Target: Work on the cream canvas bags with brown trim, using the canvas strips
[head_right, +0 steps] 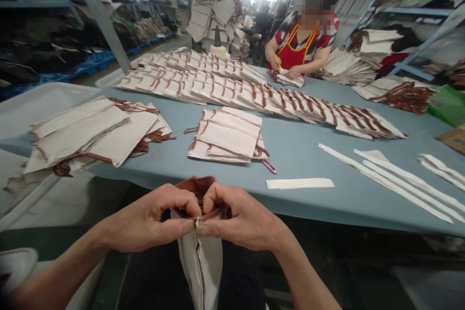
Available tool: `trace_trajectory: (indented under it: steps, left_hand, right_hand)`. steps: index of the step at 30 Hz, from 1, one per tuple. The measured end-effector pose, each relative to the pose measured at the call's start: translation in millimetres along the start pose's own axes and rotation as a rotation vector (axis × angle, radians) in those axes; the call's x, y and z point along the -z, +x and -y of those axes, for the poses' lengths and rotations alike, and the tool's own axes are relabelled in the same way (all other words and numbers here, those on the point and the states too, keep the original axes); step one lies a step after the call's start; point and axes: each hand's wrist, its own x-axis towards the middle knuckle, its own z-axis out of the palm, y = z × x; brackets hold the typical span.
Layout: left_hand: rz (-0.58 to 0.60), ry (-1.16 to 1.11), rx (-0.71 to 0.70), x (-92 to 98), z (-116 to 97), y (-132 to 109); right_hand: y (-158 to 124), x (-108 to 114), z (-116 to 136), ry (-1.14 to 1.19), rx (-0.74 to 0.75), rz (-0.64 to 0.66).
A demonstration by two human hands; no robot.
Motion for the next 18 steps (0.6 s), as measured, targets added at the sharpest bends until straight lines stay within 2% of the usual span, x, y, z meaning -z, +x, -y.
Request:
trace_trajectory:
  steps: [3, 6, 12, 18]
  left_hand:
    - [-0.010, -0.014, 0.046, -2.0, 6, -3]
    - [0.001, -0.045, 0.088, -2.8, 10, -7]
    - [-0.025, 0.002, 0.153, -3.4, 8, -10]
    - [0.084, -0.007, 0.133, 2.1, 10, -11]
  right_hand:
    - [2, 1, -8, 0.016, -0.033, 0.033]
    - [3, 0, -9, -0.063, -0.001, 0.040]
    - [-1, -8, 3, -0.366, 0.039, -0.108]
    - [-5, -11, 2, -0.285, 0.042, -0.092]
